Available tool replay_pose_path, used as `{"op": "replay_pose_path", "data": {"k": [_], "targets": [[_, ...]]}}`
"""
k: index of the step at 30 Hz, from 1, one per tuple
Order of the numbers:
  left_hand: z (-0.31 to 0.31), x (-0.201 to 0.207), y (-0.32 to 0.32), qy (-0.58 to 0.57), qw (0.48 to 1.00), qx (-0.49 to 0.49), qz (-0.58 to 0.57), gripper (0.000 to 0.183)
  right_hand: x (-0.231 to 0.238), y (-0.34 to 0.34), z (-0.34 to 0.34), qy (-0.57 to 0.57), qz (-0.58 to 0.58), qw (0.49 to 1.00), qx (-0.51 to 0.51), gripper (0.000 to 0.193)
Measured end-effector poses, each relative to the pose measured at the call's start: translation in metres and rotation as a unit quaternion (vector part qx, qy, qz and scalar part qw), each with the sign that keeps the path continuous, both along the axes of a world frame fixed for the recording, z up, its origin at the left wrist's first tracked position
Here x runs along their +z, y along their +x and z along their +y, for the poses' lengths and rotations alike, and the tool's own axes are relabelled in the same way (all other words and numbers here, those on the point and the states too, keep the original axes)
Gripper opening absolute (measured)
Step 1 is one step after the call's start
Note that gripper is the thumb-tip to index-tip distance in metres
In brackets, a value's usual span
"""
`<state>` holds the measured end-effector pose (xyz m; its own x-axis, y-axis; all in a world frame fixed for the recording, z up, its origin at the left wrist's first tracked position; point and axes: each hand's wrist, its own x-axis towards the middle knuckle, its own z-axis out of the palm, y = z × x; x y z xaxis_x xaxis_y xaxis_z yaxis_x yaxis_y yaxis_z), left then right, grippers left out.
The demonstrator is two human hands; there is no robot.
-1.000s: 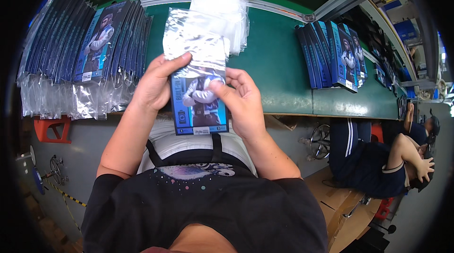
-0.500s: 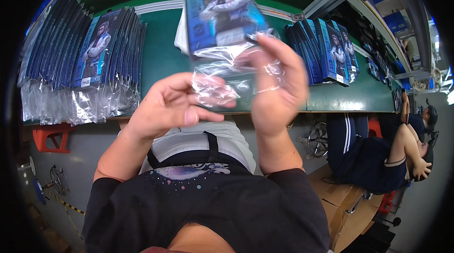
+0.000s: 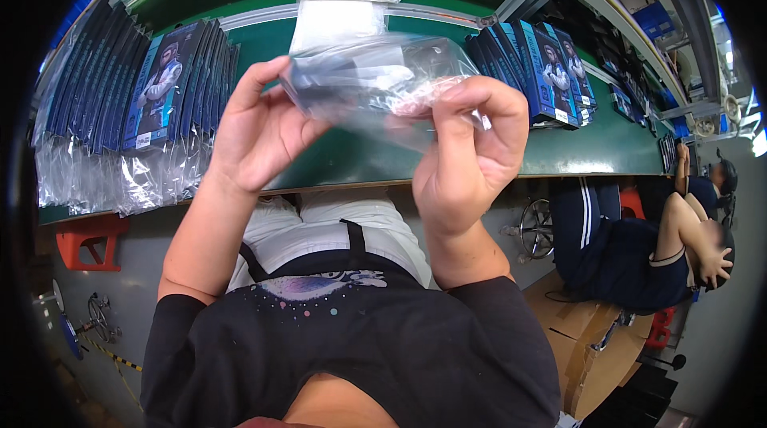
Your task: Packaging small blue boxes into clear plastic bags on an assembly line.
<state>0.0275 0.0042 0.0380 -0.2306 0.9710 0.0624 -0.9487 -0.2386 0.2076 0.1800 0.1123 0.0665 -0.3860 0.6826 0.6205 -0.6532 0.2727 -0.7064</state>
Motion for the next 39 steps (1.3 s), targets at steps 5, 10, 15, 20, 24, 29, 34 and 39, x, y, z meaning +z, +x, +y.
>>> {"op": "replay_pose_path", "data": {"k": [5,10,15,20,24,29,34,39], "targets": [[0.004,0.017,-0.005,-0.073,0.985,0.088,0.127,0.021,-0.021,0.014,0.02,0.037,-0.164,0.981,-0.093,0.042],[0.01,0.013,-0.013,-0.106,0.975,0.121,0.151,0.018,-0.017,0.02,0.026,0.307,-0.204,0.903,-0.222,0.06],[0.011,0.01,-0.015,-0.111,0.975,0.114,0.155,0.024,-0.017,0.019,0.031,0.385,-0.206,0.876,-0.204,0.027],[0.011,0.008,-0.015,-0.132,0.972,0.126,0.146,0.021,-0.019,0.017,0.029,0.358,-0.194,0.89,-0.205,0.02],[0.007,0.01,-0.015,-0.169,0.959,0.14,0.178,0.019,-0.025,0.023,0.034,0.259,-0.134,0.939,-0.185,0.021],[-0.001,-0.003,-0.018,-0.252,0.904,0.146,0.313,0.014,-0.041,0.016,0.046,0.017,-0.197,0.977,-0.08,0.04],[-0.003,-0.01,-0.007,-0.303,0.889,0.118,0.324,0.017,-0.071,0.008,0.032,-0.205,-0.378,0.802,0.416,0.052],[-0.008,-0.011,-0.009,-0.283,0.886,0.134,0.342,0.027,-0.09,0.005,0.012,-0.218,-0.407,0.781,0.42,0.015]]}}
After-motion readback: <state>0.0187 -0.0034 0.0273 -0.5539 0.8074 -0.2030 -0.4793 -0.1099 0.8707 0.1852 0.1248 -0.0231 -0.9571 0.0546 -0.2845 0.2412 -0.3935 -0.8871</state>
